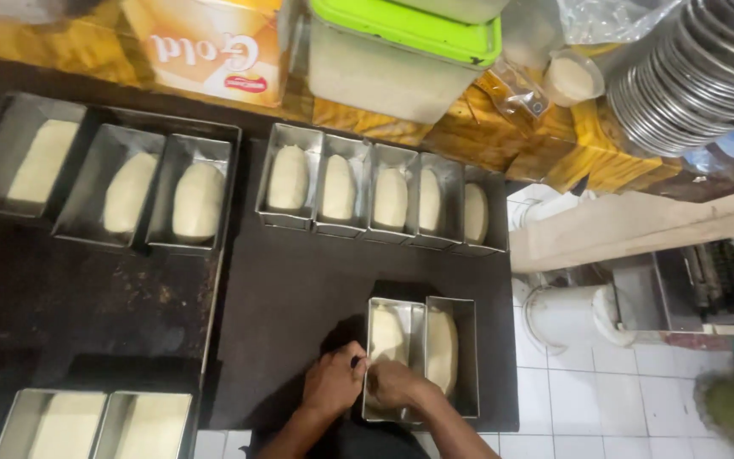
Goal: The person presses and shapes dough inside rectangular metal loaf pans using their hands. They work on multiple pans arranged on a dark countertop, smoothing the dough surface and ensuring it fits the mold.
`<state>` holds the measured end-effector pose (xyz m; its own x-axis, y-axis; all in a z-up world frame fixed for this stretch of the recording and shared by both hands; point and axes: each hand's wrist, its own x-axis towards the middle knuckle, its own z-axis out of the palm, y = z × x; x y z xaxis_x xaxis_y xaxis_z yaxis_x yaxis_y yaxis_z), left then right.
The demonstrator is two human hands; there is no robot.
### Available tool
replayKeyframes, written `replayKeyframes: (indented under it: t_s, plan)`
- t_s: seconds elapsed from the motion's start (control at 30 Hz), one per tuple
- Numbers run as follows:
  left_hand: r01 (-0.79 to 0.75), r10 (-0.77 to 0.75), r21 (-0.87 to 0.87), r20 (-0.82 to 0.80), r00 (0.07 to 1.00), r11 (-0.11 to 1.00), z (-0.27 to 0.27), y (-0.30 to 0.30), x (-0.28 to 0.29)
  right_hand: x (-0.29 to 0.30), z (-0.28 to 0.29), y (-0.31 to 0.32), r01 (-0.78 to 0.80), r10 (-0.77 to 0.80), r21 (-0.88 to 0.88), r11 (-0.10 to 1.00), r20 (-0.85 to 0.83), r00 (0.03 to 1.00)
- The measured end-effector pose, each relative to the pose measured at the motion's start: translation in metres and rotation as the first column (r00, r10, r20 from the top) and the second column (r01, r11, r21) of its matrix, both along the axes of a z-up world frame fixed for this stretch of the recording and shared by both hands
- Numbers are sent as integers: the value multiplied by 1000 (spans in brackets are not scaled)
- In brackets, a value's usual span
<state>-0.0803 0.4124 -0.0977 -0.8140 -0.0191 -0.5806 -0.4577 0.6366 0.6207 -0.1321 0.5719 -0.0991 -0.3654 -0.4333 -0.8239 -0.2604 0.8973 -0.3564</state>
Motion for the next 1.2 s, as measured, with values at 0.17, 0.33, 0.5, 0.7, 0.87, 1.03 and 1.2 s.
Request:
replayKeyframes:
  t_s: [0.17,0.33,0.5,0.7,0.87,1.03,1.2]
  plan:
    - [19,-20,-8,-67,998,1000,1,-3,2,13,-60,21,129,-218,-338,932,-241,946]
    - [58,-59,23,56,997,998,14,-7,-2,-29,12,-16,287,-287,-12,958,-19,958]
    - [27,-28,-37,-26,999,999,1,-1,0,-72,-14,-12,129,-128,57,990,-25,992]
    - [16,-18,-27,-75,997,1000,2,-1,4,-90,-57,-6,251,-251,-15,968,-43,967]
    - [-8,3,-46,-98,995,999,-24,6,9,-68,-128,34,-14,-30,-277,961,-157,987]
    - [12,-13,-34,-6,1000,999,-3,1,1,-36,-39,15,85,-84,-68,994,17,996]
    - [-1,-2,-48,-77,997,999,-18,7,10,-1,17,-5,133,-135,74,988,15,991]
